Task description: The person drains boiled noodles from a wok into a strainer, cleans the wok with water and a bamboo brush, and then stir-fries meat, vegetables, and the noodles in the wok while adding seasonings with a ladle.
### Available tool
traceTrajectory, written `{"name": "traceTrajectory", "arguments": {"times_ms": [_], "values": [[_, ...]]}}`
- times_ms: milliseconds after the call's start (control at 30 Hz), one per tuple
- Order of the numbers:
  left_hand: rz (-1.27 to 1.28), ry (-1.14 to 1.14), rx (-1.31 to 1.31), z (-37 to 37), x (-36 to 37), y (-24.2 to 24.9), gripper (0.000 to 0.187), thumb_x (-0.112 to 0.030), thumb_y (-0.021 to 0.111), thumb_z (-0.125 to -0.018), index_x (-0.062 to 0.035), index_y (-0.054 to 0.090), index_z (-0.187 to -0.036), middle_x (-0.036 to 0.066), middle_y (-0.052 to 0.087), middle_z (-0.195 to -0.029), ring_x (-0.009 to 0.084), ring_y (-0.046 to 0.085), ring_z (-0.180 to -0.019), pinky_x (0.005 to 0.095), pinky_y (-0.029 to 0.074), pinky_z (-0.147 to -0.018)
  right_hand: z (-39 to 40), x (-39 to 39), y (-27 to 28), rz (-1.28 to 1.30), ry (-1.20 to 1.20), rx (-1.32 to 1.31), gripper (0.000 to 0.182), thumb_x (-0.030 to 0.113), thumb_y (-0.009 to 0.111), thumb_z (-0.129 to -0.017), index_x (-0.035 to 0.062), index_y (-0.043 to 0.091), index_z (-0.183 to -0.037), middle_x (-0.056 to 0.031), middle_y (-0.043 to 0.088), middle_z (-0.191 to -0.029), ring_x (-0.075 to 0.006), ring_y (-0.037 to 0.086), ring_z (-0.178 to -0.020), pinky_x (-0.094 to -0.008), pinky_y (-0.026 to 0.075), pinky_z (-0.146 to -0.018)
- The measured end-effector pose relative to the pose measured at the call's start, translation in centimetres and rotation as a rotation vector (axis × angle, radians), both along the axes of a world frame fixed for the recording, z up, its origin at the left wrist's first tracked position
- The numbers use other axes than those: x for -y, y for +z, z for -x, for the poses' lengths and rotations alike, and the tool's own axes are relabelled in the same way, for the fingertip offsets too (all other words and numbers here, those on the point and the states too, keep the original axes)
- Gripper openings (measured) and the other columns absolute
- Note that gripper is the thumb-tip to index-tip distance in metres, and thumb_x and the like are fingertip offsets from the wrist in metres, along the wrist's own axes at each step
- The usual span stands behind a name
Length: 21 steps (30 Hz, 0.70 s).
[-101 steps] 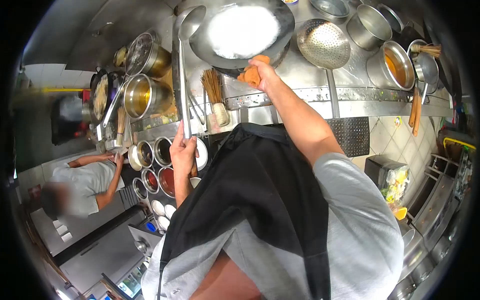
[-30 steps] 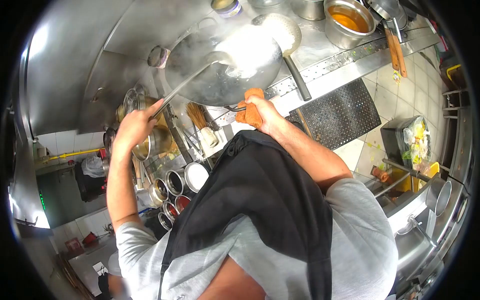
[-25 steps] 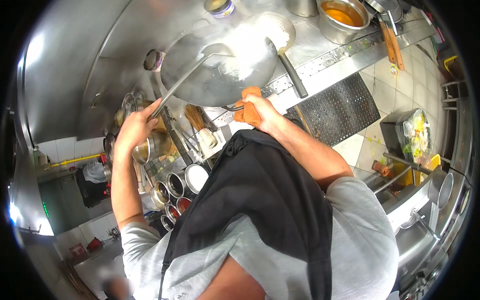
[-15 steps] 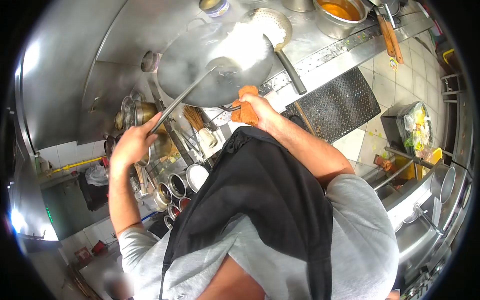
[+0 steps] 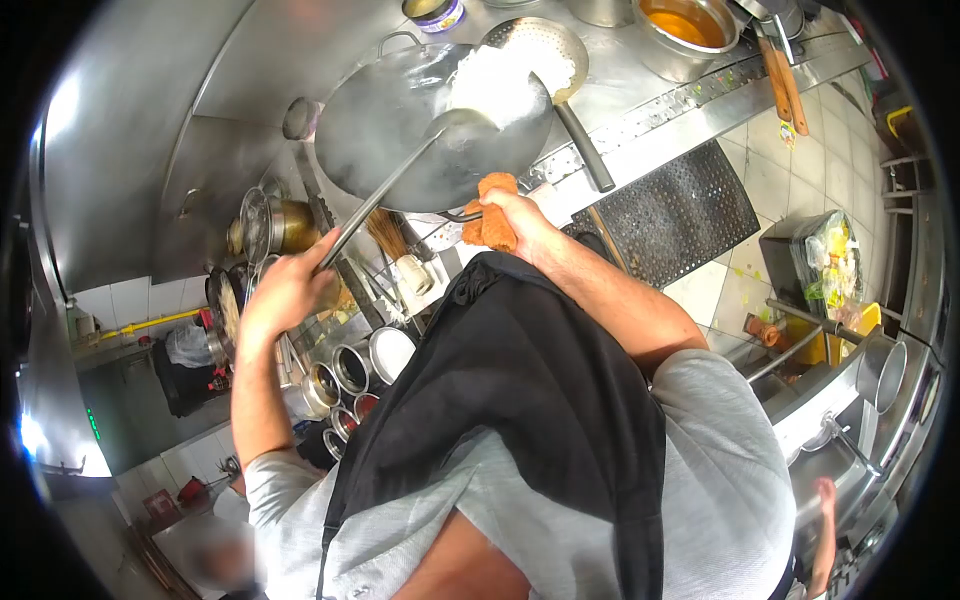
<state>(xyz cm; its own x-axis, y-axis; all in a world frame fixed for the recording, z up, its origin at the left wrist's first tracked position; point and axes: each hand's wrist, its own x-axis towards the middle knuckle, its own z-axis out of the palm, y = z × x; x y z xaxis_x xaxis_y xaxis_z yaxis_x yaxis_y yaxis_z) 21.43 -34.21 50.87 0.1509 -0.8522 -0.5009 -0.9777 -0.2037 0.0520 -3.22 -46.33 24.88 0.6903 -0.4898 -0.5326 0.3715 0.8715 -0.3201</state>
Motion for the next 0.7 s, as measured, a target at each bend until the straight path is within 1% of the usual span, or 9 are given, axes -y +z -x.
{"name": "traceTrajectory", "arguments": {"times_ms": [67, 167, 200, 267, 333, 433, 533, 633, 700], "values": [[0.044, 0.015, 0.018, 0.7, 0.9, -2.5, 0.059, -0.015, 0.065, -0.095, -0.0207, 0.048, -0.151, 0.028, 0.069, -0.106, 0.0452, 0.066, -0.099, 0.0473, 0.051, -0.089, 0.2, -0.1, 0.6, 0.0, 0.009, -0.016, 0.049, 0.021, 0.068, -0.085, 0.0014, 0.049, -0.126, -0.0184, 0.064, -0.114, -0.035, 0.069, -0.094, -0.052, 0.062, -0.081], [0.14, 0.039, -0.065, -0.1, 0.4, -2.2, 0.06, -0.015, 0.066, -0.094, -0.0208, 0.049, -0.151, 0.028, 0.069, -0.104, 0.0449, 0.067, -0.098, 0.0469, 0.051, -0.089, 0.3, 0.1, 0.7, -0.005, 0.009, -0.023, 0.05, 0.021, 0.067, -0.086, 0.0014, 0.048, -0.128, -0.0184, 0.063, -0.116, -0.035, 0.069, -0.095, -0.0519, 0.062, -0.082], [0.047, 0.091, -0.008, 0.1, 0.3, -0.4, 0.06, -0.015, 0.067, -0.094, -0.0211, 0.049, -0.151, 0.028, 0.069, -0.104, 0.0442, 0.068, -0.098, 0.0462, 0.051, -0.089, 0.4, 0.1, 0.6, 0.0, 0.003, -0.019, 0.05, 0.021, 0.067, -0.086, 0.0015, 0.048, -0.128, -0.0185, 0.063, -0.116, -0.0351, 0.069, -0.096, -0.052, 0.062, -0.082], [-0.027, 0.122, -0.011, -0.1, -0.5, 3.0, 0.061, -0.014, 0.068, -0.093, -0.0212, 0.049, -0.151, 0.027, 0.069, -0.103, 0.0436, 0.068, -0.098, 0.0457, 0.051, -0.089, 0.3, 0.0, 0.3, 0.007, -0.006, -0.005, 0.051, 0.021, 0.067, -0.086, 0.0016, 0.048, -0.128, -0.0185, 0.063, -0.117, -0.0352, 0.069, -0.096, -0.0521, 0.062, -0.083], [-0.11, 0.172, -0.019, -0.5, -0.8, 4.1, 0.064, -0.013, 0.069, -0.091, -0.0209, 0.049, -0.151, 0.027, 0.07, -0.1, 0.0434, 0.069, -0.097, 0.0464, 0.051, -0.087, 0.1, 0.0, 0.1, 0.003, -0.005, -0.025, 0.05, 0.021, 0.067, -0.086, 0.0017, 0.048, -0.128, -0.0186, 0.063, -0.116, -0.0352, 0.069, -0.097, -0.0523, 0.062, -0.084], [0.019, 0.016, 0.032, -1.2, -0.6, 0.7, 0.064, -0.013, 0.069, -0.091, -0.0203, 0.049, -0.151, 0.027, 0.07, -0.1, 0.044, 0.068, -0.098, 0.0474, 0.051, -0.088, 0.0, 0.0, 0.3, 0.003, 0.004, -0.042, 0.049, 0.021, 0.067, -0.086, 0.0022, 0.049, -0.127, -0.0186, 0.063, -0.117, -0.0353, 0.068, -0.098, -0.0523, 0.062, -0.084], [0.174, -0.012, 0.025, -1.2, 0.7, -3.7, 0.063, -0.015, 0.069, -0.091, -0.0207, 0.049, -0.151, 0.026, 0.071, -0.102, 0.0444, 0.067, -0.1, 0.0477, 0.051, -0.089, 0.0, -0.2, 0.3, -0.01, 0.008, -0.055, 0.049, 0.021, 0.067, -0.086, 0.0028, 0.049, -0.128, -0.0183, 0.063, -0.117, -0.0354, 0.068, -0.099, -0.0523, 0.061, -0.085], [0.093, 0.113, 0.036, -0.7, 1.2, -1.7, 0.063, -0.015, 0.069, -0.092, -0.0213, 0.05, -0.151, 0.026, 0.07, -0.104, 0.0439, 0.067, -0.101, 0.047, 0.051, -0.09, 0.2, 0.0, 0.2, -0.01, 0.004, -0.035, 0.048, 0.021, 0.067, -0.086, 0.0037, 0.05, -0.128, -0.0176, 0.063, -0.116, -0.0347, 0.068, -0.1, -0.0519, 0.061, -0.085], [0.086, 0.083, 0.033, -1.3, 0.4, 0.8, 0.063, -0.015, 0.07, -0.09, -0.0216, 0.051, -0.15, 0.025, 0.071, -0.102, 0.0428, 0.068, -0.099, 0.0465, 0.052, -0.088, 0.2, -0.1, 0.2, -0.013, 0.005, -0.025, 0.048, 0.021, 0.067, -0.085, 0.0045, 0.05, -0.127, -0.0169, 0.064, -0.115, -0.0338, 0.068, -0.099, -0.0509, 0.061, -0.086]]}}
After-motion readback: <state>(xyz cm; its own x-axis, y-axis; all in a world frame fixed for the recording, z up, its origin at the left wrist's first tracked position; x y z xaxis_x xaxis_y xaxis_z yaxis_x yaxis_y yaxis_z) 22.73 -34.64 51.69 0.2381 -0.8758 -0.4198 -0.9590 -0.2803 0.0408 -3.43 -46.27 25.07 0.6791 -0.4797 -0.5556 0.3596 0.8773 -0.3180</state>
